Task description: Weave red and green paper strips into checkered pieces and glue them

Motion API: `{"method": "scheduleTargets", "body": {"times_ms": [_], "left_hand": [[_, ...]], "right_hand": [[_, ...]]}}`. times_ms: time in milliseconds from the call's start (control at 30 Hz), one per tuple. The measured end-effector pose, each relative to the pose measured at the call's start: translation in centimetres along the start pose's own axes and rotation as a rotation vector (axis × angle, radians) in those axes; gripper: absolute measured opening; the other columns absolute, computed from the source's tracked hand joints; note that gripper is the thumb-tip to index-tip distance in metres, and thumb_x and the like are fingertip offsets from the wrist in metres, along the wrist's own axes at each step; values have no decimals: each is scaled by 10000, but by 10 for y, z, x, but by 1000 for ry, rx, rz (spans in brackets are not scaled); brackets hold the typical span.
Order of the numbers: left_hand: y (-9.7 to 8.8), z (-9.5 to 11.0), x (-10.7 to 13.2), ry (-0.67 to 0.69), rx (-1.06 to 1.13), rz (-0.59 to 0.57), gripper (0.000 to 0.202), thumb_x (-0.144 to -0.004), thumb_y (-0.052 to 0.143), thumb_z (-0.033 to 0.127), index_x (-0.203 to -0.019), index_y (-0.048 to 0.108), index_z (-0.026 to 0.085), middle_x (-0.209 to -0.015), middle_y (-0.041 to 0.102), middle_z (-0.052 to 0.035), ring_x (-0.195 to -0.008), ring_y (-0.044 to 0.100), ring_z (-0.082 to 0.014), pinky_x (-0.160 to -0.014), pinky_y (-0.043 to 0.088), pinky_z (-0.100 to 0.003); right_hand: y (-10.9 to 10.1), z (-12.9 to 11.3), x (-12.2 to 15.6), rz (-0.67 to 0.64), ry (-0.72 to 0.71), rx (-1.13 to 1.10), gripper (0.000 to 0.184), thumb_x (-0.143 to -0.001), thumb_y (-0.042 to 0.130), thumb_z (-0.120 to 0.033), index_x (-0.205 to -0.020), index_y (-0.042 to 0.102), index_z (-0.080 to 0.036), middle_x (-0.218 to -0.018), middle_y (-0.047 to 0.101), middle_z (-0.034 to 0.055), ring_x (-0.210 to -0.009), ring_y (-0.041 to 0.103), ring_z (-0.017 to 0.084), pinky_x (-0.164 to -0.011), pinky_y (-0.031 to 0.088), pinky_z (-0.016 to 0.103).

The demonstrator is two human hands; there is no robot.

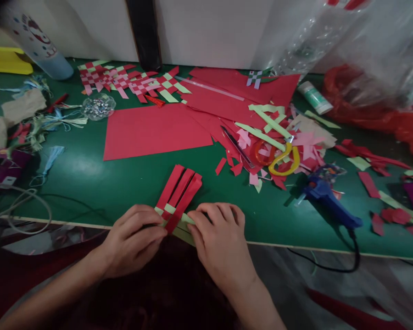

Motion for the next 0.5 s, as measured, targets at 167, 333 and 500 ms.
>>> {"method": "scheduleTargets", "body": {"times_ms": [167, 333, 500], "left_hand": [[8, 2, 11, 129, -132, -141, 271, -860, 661, 180, -1131, 644, 184, -1119, 682, -35, -1092, 602, -205, -992, 540, -386], [20, -6, 21, 171, -188, -250, 331, -892, 663, 237, -1211, 616, 165, -1214, 666, -48, -1159, 590, -205, -1037, 529, -397], [23, -7, 24, 165, -204, -249, 286, -923, 621, 212, -1206, 621, 170, -1227, 665, -56, -1178, 582, -202, -1037, 535, -408]], "right_hand": [[0, -1, 0, 5, -9, 21, 169, -951, 519, -282, -993, 682, -271, -991, 675, 22, -949, 550, 219, -891, 333, 414], [-1, -2, 0, 0, -11, 32, 135, -919, 581, -245, -999, 686, -269, -994, 678, 20, -958, 559, 226, -898, 342, 417], [-2, -1, 0, 11, -25, 14, 169, -946, 534, -278, -998, 695, -271, -993, 682, 32, -955, 567, 216, -896, 356, 411]]}}
Point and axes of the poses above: each hand's wrist, its own x-axis away from the middle knuckle, its own y-axis out of the palm, z = x × y, the point moved 7 cm from there along -x, towards the middle knuckle
